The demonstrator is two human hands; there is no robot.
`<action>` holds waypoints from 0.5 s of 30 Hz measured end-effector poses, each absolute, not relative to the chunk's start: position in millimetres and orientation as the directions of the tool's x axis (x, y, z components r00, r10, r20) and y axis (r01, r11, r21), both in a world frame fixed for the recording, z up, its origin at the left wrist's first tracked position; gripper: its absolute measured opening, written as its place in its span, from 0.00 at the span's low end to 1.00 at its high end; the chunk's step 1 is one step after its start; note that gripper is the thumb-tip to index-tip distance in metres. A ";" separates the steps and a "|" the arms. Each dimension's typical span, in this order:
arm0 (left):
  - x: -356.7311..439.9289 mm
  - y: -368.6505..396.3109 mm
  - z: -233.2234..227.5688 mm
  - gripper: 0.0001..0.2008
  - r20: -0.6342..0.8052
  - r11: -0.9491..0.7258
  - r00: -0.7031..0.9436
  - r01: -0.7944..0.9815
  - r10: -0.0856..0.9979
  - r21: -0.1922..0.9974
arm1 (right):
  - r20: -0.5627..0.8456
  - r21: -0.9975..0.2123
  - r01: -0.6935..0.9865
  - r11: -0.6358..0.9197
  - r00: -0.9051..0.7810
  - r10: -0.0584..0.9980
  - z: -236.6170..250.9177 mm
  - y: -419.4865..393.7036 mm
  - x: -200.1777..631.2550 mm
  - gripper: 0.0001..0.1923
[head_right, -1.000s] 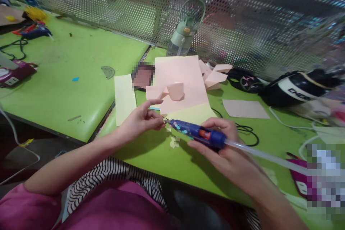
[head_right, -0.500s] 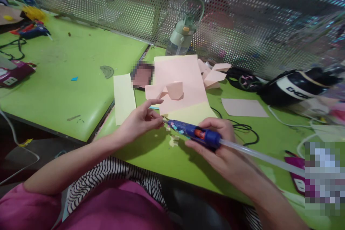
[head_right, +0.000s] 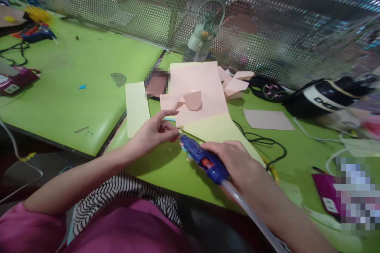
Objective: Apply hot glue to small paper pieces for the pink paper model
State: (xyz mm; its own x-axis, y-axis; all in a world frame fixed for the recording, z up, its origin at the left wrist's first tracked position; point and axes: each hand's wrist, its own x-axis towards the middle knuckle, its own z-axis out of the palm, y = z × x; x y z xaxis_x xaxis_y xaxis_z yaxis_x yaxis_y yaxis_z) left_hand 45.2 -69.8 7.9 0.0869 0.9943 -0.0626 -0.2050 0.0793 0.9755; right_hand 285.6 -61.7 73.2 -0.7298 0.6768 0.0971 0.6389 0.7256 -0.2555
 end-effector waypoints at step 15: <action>45.0 -70.1 12.9 0.24 -0.054 0.070 0.059 -0.318 0.997 0.945 | -0.056 -0.406 0.780 0.476 -0.541 0.839 83.3 -58.9 272.6 0.18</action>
State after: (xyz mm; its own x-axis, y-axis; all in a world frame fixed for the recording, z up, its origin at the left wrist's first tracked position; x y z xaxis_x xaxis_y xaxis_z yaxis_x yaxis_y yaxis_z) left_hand 45.0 -70.1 12.9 0.0594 0.9968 -0.0538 -0.3183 0.0700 0.9454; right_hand 272.6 -58.9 83.3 -0.5413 0.8390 -0.0563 0.7800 0.4760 -0.4064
